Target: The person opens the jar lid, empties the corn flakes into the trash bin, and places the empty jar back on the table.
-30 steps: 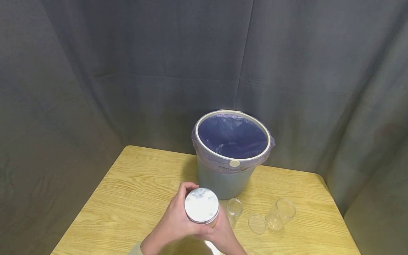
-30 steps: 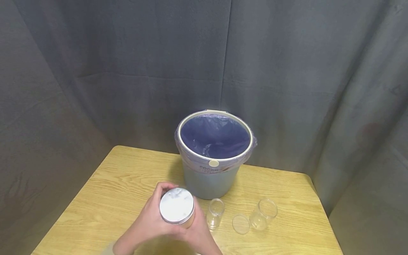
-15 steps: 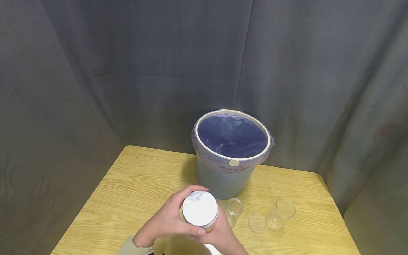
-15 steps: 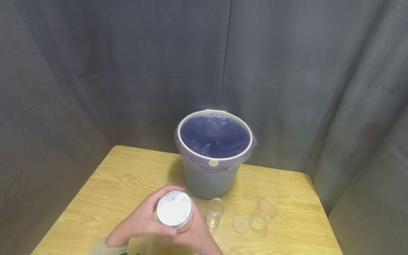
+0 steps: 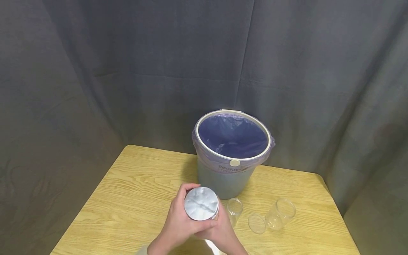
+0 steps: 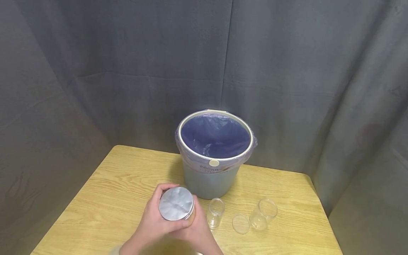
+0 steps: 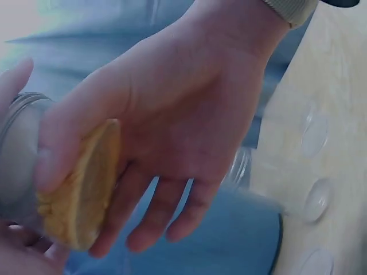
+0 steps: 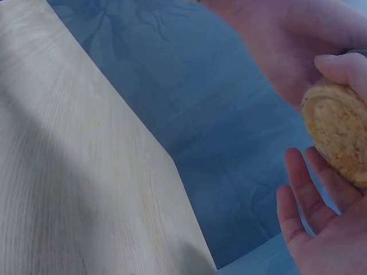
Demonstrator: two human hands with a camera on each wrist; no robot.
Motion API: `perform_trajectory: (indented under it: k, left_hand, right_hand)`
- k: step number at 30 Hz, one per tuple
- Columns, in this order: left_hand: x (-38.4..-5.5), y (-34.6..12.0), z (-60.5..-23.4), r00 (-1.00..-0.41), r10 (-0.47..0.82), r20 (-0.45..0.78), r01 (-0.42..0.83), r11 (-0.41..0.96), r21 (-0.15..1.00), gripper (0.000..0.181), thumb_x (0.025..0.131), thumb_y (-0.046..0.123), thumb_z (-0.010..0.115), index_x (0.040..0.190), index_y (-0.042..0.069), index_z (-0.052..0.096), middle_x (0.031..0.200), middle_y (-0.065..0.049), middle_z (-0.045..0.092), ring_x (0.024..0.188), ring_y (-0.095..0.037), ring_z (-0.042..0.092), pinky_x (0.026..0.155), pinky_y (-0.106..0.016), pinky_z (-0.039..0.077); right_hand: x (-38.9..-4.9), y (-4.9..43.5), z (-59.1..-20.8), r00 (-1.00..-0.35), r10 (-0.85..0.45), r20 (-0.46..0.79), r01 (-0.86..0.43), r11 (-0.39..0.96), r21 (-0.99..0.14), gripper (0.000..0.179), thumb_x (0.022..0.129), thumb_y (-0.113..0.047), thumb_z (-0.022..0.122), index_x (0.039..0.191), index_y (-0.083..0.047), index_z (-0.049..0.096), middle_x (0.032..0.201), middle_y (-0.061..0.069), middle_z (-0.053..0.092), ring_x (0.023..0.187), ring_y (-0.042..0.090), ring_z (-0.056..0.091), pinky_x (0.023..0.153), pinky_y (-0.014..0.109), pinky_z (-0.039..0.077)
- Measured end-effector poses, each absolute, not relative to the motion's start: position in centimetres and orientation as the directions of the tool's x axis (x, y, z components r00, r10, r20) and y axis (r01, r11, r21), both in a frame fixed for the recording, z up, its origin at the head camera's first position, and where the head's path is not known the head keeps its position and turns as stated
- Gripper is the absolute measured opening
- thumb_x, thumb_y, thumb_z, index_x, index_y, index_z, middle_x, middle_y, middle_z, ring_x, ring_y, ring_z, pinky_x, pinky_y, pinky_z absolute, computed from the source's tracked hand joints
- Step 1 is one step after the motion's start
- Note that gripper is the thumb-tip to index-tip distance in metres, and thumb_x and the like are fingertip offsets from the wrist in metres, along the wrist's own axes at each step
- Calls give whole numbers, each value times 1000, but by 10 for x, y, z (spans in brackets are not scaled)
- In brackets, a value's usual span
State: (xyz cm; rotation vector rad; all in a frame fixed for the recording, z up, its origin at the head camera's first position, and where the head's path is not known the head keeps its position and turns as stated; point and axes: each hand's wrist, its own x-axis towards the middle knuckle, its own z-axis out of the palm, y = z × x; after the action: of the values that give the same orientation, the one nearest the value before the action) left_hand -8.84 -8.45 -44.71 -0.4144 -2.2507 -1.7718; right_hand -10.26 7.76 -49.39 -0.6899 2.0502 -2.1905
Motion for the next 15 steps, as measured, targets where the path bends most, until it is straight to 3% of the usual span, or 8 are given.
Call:
perform_trajectory:
  k: [3, 8, 12, 15]
  left_hand:
    - [-93, -90, -447, -907, 164, 389, 412, 147, 899, 100, 61, 31, 100, 145, 25, 46, 134, 3, 59, 120, -21, 57, 102, -39, 44]
    - [-105, -107, -443, -784, 394, 479, 504, -45, 863, 108, 65, 15, 97, 155, 14, 37, 142, -11, 54, 129, -29, 52, 110, -36, 38]
    - [-111, -113, -442, -707, 502, 498, 506, -134, 852, 100, 70, 11, 93, 154, 7, 38, 143, -14, 53, 128, -31, 53, 109, -36, 40]
    - [-112, -114, -442, -695, 516, 500, 508, -140, 850, 92, 72, 10, 91, 150, 5, 43, 139, -12, 57, 123, -31, 56, 105, -38, 43]
  right_hand:
    - [-103, 80, -495, -890, -353, 288, -258, -131, -957, 89, 66, 3, 86, 144, -13, 46, 136, 14, 56, 122, 31, 55, 103, 39, 45]
    - [-104, 83, -495, -839, -415, 353, -299, -192, -935, 78, 73, 0, 85, 141, -6, 47, 130, 18, 59, 116, 33, 59, 101, 39, 48]
    - [-104, 84, -495, -794, -485, 367, -286, -235, -929, 76, 74, 0, 84, 141, -4, 47, 128, 21, 59, 115, 35, 60, 101, 39, 48]
    - [-102, 84, -493, -801, -507, 318, -251, -197, -948, 77, 72, -1, 86, 140, -8, 50, 128, 18, 60, 115, 31, 60, 101, 37, 47]
